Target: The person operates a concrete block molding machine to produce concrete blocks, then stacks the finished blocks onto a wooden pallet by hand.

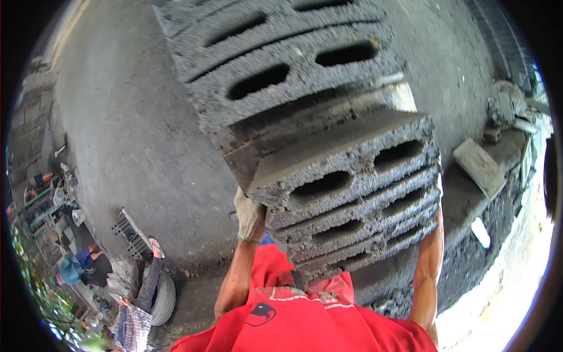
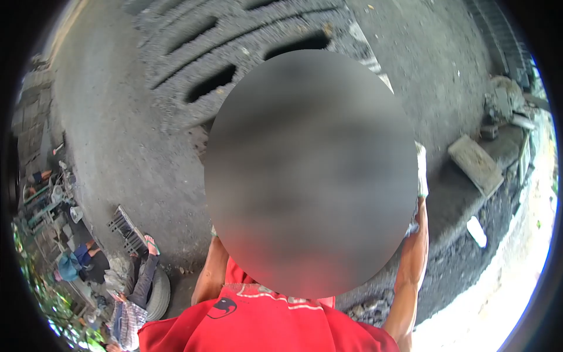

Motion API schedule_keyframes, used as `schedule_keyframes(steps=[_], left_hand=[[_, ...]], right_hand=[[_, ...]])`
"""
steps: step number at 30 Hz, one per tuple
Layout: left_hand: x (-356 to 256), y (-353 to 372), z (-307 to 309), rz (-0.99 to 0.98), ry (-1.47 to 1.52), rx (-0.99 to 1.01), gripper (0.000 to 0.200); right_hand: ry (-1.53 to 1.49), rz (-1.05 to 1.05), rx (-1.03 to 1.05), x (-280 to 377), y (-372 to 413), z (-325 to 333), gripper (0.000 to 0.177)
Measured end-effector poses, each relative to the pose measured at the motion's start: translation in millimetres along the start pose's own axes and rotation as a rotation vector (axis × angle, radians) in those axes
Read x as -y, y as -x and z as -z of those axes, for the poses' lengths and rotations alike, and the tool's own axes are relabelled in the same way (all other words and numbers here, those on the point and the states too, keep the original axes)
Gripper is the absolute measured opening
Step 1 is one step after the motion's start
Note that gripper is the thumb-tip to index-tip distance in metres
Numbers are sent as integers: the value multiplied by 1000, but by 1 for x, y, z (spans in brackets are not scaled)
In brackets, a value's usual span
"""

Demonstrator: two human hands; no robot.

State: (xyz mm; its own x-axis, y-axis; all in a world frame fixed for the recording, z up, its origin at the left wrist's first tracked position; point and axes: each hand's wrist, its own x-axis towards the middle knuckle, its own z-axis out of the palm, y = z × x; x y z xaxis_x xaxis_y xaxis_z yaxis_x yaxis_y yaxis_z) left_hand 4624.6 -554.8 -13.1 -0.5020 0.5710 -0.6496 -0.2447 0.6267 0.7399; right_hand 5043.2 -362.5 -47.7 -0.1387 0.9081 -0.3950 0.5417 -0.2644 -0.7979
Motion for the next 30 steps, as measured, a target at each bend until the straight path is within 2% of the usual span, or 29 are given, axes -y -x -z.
schedule_keyframes(steps=[1,3,7,8,10,12,13,14,16,17,18,19,20,21,22,23,24,25,27,28,29,30], left_hand=[[3,-4,-1,-52,-90,15,35],[5,-1,-1,-65,-48,34,33],[-14,17,20,147,158,81,32],[-13,18,26,170,264,126,33],[-27,24,41,101,150,194,37],[-42,26,55,266,-100,227,39],[-50,33,62,154,-121,264,41],[-51,34,71,147,-122,284,41],[-44,31,85,153,-91,349,43],[-47,32,91,188,-156,363,42],[-46,36,98,177,-150,375,42],[-42,41,105,69,-10,482,39],[-24,34,109,102,254,580,37],[-27,38,110,163,515,681,35],[-26,44,115,134,392,641,38],[-25,49,121,111,268,602,41],[-69,82,127,-154,-351,405,47],[-46,67,135,-163,-278,408,55],[-25,68,167,-130,-282,349,57],[-23,74,179,-96,-295,303,58],[-28,90,197,38,-201,259,51],[-20,103,217,21,-199,227,51]], right_hand=[[1,2,-12,-1,2,-1,39],[-10,14,-21,-4,0,-1,41],[-60,50,-113,25,19,10,45],[-125,21,-168,43,29,13,46],[-235,-103,-295,143,62,23,56],[91,169,-413,214,93,11,61],[314,224,-412,231,100,-7,64],[539,275,-406,249,105,-28,68],[919,362,-333,311,136,-84,77],[859,415,-365,331,166,-129,85],[883,590,-193,349,194,-160,86],[769,647,-59,366,222,-191,86],[652,700,75,378,247,-211,86],[571,721,115,381,271,-219,85],[487,739,164,383,289,-223,85],[582,739,82,378,296,-206,81],[615,704,-48,375,299,-181,75],[610,681,-232,365,301,-151,69],[630,451,-562,315,298,-97,63],[697,365,-653,291,297,-71,64],[809,220,-658,263,294,-65,67],[919,72,-659,248,291,-67,69]])
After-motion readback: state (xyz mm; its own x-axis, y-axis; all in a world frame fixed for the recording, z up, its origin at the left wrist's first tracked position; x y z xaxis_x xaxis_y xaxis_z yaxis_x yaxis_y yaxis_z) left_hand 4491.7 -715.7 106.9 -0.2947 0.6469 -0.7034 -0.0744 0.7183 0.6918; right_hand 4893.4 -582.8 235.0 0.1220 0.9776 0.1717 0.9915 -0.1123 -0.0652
